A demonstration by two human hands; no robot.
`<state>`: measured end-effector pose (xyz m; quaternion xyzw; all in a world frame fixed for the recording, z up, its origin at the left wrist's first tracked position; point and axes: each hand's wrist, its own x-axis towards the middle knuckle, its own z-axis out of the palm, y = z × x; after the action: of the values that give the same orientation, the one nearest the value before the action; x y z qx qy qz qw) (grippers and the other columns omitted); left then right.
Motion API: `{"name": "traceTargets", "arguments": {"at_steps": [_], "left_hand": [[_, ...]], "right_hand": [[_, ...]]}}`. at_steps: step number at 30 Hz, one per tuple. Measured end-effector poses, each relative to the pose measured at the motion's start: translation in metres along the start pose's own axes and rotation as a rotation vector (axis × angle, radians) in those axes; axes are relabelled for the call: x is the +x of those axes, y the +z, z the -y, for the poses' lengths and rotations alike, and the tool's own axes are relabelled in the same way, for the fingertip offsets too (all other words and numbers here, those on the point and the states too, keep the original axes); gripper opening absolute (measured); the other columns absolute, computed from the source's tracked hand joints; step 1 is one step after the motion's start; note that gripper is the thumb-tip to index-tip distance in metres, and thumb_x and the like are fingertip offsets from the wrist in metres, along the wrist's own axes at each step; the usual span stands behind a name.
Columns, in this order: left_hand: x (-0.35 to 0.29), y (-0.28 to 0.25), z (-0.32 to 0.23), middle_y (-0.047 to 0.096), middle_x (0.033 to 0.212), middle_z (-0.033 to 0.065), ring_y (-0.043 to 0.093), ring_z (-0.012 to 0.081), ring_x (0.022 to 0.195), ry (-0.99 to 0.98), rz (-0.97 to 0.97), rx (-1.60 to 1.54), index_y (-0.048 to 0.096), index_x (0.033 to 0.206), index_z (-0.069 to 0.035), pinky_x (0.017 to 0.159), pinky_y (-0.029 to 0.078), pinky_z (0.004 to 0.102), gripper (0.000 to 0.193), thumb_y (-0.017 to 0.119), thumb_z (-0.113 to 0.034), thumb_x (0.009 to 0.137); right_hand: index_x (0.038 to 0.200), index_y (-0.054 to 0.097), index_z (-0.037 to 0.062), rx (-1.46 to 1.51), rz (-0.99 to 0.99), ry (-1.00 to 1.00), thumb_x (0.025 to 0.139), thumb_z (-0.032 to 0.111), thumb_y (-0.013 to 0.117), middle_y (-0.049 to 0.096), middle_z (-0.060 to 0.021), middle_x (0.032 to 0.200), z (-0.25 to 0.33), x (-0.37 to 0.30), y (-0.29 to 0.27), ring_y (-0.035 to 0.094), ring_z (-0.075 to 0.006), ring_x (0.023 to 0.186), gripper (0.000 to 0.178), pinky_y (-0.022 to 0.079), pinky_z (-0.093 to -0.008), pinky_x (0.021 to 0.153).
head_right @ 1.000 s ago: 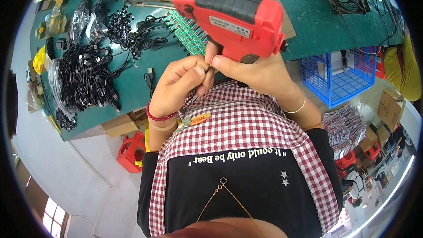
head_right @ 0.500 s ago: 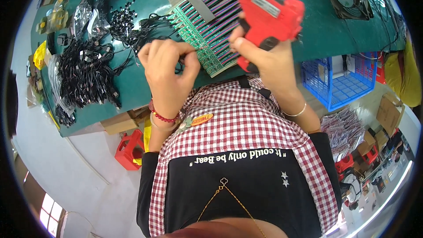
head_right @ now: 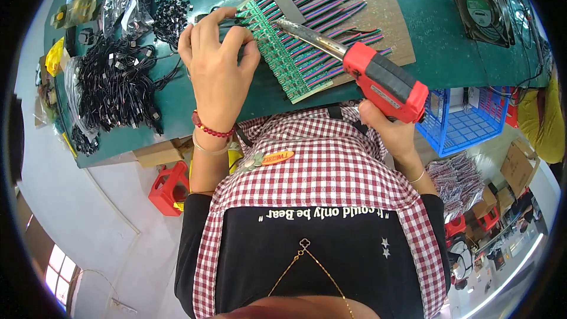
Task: The person solders wires onto circuit boards using a soldering iron.
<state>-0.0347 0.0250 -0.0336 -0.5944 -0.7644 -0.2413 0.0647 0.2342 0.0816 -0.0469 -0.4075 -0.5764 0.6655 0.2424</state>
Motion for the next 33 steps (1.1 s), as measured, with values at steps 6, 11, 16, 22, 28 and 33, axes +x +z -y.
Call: {"name": "traceTargets", "arguments": {"at_steps": [6,11,16,22,28,33], "left_hand": [[0.004,0.004,0.002,0.059,0.101,0.0012,0.054,0.0196,0.096,0.004,0.04,0.067,0.056,0.073,-0.009,0.092,0.032,0.0424,0.009,0.064,-0.009,0.07],[0.009,0.001,0.002,0.059,0.101,0.0013,0.054,0.019,0.094,0.026,0.081,0.089,0.056,0.073,-0.008,0.092,0.033,0.0424,0.008,0.064,-0.009,0.071],[0.012,-0.001,0.002,0.058,0.1,0.0015,0.054,0.0194,0.094,0.034,0.108,0.124,0.057,0.074,-0.009,0.092,0.033,0.0425,0.006,0.063,-0.01,0.071],[0.014,-0.001,0.003,0.058,0.099,0.0014,0.054,0.0199,0.094,0.051,0.139,0.13,0.058,0.075,-0.008,0.092,0.033,0.0425,0.006,0.063,-0.01,0.071],[0.013,-0.002,0.003,0.058,0.096,0.0008,0.054,0.0191,0.093,0.056,0.13,0.133,0.058,0.074,-0.008,0.092,0.032,0.0415,0.005,0.063,-0.009,0.071],[0.015,-0.004,0.003,0.058,0.096,0.0011,0.054,0.0188,0.093,0.059,0.143,0.11,0.059,0.074,-0.008,0.092,0.033,0.0414,0.005,0.062,-0.009,0.071]], "right_hand": [[0.098,0.059,0.0014,0.08,-0.052,0.098,0.076,0.005,0.07,0.06,-0.0019,0.076,-0.008,-0.001,-0.002,0.055,-0.0074,0.061,0.025,0.044,-0.0222,0.053],[0.103,0.06,0.0013,-0.022,-0.066,0.069,0.075,0.006,0.071,0.062,-0.0034,0.089,-0.01,-0.003,-0.003,0.058,-0.0095,0.076,0.03,0.048,-0.0241,0.065],[0.104,0.061,0.0014,-0.037,-0.032,0.088,0.075,0.007,0.071,0.063,-0.0039,0.094,-0.008,-0.003,-0.004,0.058,-0.0106,0.082,0.031,0.048,-0.0254,0.071],[0.105,0.061,0.0013,-0.12,0.0,0.044,0.076,0.006,0.07,0.063,-0.0039,0.094,-0.003,-0.003,0.002,0.058,-0.0103,0.083,0.03,0.048,-0.0252,0.071],[0.104,0.061,0.0017,-0.233,0.05,-0.046,0.077,0.005,0.069,0.063,-0.0039,0.093,0.006,-0.004,0.005,0.058,-0.0097,0.082,0.029,0.047,-0.0249,0.07],[0.104,0.061,0.0019,-0.153,0.036,-0.008,0.077,0.005,0.069,0.063,-0.0039,0.091,0.002,-0.007,0.0,0.058,-0.0095,0.08,0.028,0.047,-0.0249,0.068]]}}
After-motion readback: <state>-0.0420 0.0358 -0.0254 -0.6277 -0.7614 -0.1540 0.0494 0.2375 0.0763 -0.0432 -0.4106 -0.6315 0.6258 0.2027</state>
